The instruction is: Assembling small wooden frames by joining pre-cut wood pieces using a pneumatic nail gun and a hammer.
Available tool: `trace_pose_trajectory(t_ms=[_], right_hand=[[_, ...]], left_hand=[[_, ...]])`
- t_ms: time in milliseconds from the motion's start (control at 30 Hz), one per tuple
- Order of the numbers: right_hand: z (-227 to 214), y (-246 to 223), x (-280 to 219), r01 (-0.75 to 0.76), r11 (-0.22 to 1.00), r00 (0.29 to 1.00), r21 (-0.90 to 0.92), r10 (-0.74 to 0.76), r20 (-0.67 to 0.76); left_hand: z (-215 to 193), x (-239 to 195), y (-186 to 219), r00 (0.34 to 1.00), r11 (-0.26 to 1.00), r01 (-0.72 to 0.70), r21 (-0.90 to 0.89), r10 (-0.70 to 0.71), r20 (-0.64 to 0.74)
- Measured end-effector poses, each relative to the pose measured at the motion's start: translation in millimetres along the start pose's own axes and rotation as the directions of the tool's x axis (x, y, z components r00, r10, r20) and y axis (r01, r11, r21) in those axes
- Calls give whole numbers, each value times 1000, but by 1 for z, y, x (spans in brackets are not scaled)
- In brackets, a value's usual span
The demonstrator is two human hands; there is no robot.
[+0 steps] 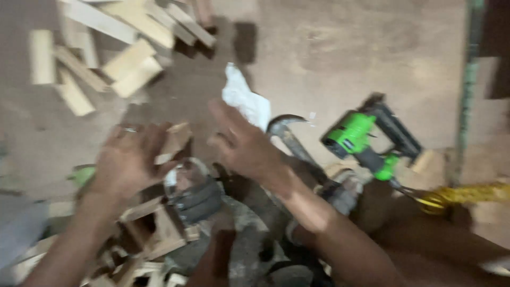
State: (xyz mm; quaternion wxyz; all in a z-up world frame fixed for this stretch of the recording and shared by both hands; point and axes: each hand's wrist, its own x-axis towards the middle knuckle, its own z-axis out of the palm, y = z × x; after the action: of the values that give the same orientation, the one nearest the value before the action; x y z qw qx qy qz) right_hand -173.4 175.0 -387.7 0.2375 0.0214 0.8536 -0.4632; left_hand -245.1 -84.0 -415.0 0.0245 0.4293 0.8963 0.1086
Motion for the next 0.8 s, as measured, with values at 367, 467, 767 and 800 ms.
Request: trace_pose_trajectory(t_ms=[367, 467, 767, 800], right_hand=[[-76, 176, -176, -853, 472, 507, -221, 652, -564], [-63, 180, -184, -806, 488, 588, -335, 595, -548], [-134, 39, -142, -797, 562, 594, -223, 659, -461], [-135, 4, -126, -783, 573, 613, -243, 642, -462]], left_hand=[[3, -4, -8, 990, 991, -121, 56, 116, 83], [14, 0, -5, 991, 998, -48, -36, 52, 124], [11, 5, -2, 998, 998, -52, -43, 52, -22], [12, 5, -4, 999, 999, -30, -36, 28, -34]])
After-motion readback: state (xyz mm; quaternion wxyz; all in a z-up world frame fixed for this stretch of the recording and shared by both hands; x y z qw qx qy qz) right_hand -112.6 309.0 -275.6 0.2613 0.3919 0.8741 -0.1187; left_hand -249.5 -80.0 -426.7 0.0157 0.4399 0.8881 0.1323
